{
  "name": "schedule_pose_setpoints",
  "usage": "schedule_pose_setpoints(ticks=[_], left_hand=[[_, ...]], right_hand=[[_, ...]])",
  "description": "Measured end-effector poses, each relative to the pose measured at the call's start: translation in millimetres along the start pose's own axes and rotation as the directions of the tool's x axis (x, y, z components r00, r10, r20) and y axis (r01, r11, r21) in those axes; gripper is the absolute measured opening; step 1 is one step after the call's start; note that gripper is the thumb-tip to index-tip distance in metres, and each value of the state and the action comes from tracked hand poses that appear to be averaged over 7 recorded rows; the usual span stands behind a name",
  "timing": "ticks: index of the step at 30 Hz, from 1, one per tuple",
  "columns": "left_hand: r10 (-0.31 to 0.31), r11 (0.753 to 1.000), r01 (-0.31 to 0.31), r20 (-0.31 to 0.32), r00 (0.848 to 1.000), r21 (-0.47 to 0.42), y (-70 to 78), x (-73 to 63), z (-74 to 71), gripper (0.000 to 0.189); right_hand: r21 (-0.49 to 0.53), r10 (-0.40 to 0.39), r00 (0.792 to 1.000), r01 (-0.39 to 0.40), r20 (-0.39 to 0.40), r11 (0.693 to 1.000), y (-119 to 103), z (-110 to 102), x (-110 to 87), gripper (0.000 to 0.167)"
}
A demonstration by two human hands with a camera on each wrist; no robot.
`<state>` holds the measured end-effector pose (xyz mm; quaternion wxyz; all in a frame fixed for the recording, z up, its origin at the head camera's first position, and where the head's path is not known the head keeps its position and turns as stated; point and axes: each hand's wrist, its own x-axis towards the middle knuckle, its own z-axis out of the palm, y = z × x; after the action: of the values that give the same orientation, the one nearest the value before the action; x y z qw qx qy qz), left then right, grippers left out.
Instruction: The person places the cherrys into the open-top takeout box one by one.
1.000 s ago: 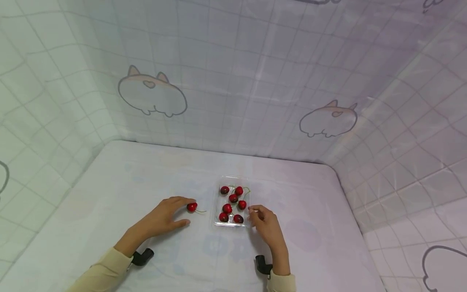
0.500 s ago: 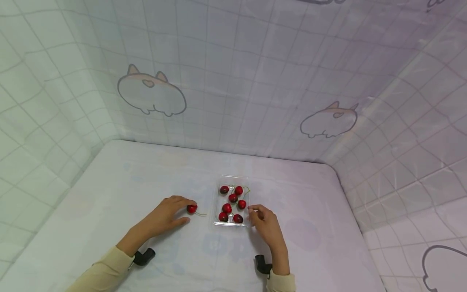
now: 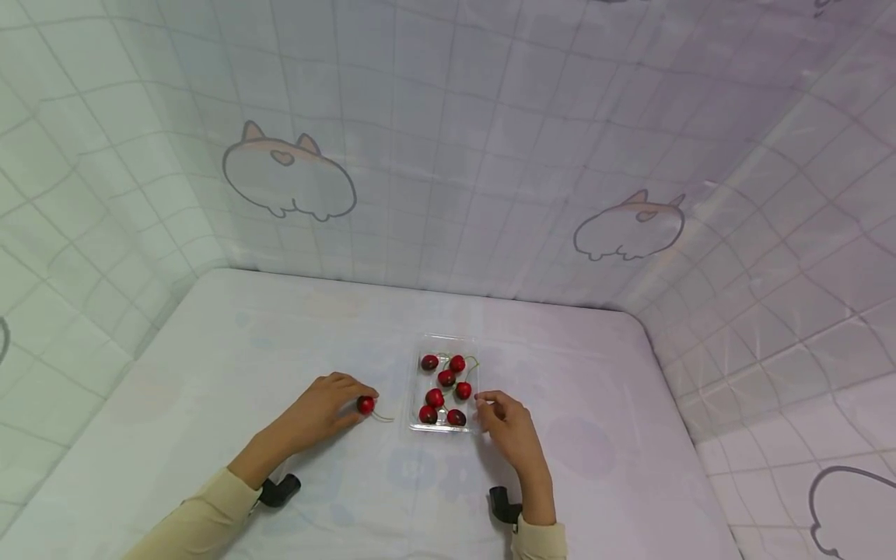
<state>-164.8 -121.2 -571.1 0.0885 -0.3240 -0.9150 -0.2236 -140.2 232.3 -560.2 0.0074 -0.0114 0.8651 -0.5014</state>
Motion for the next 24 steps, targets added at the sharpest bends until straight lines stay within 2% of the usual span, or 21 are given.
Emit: schedule_pose_setpoints(ticks=[14,24], left_hand=[[-0.035,0.999,0.035,0.005,0.999,0.008,-0.9,-1.0,-3.2,0.040],[-0.011,1.000,0.011,-0.054,0.999,-0.011,-3.7,0.9,-13.6,0.039]], right_hand=[[-0.009,0.013,1.000,-0.013,0.002,1.000,0,2,0.2,0.023],[-0.013,0.013,1.000,-0.013,0.001,1.000,-2,1,-0.1,0.023]])
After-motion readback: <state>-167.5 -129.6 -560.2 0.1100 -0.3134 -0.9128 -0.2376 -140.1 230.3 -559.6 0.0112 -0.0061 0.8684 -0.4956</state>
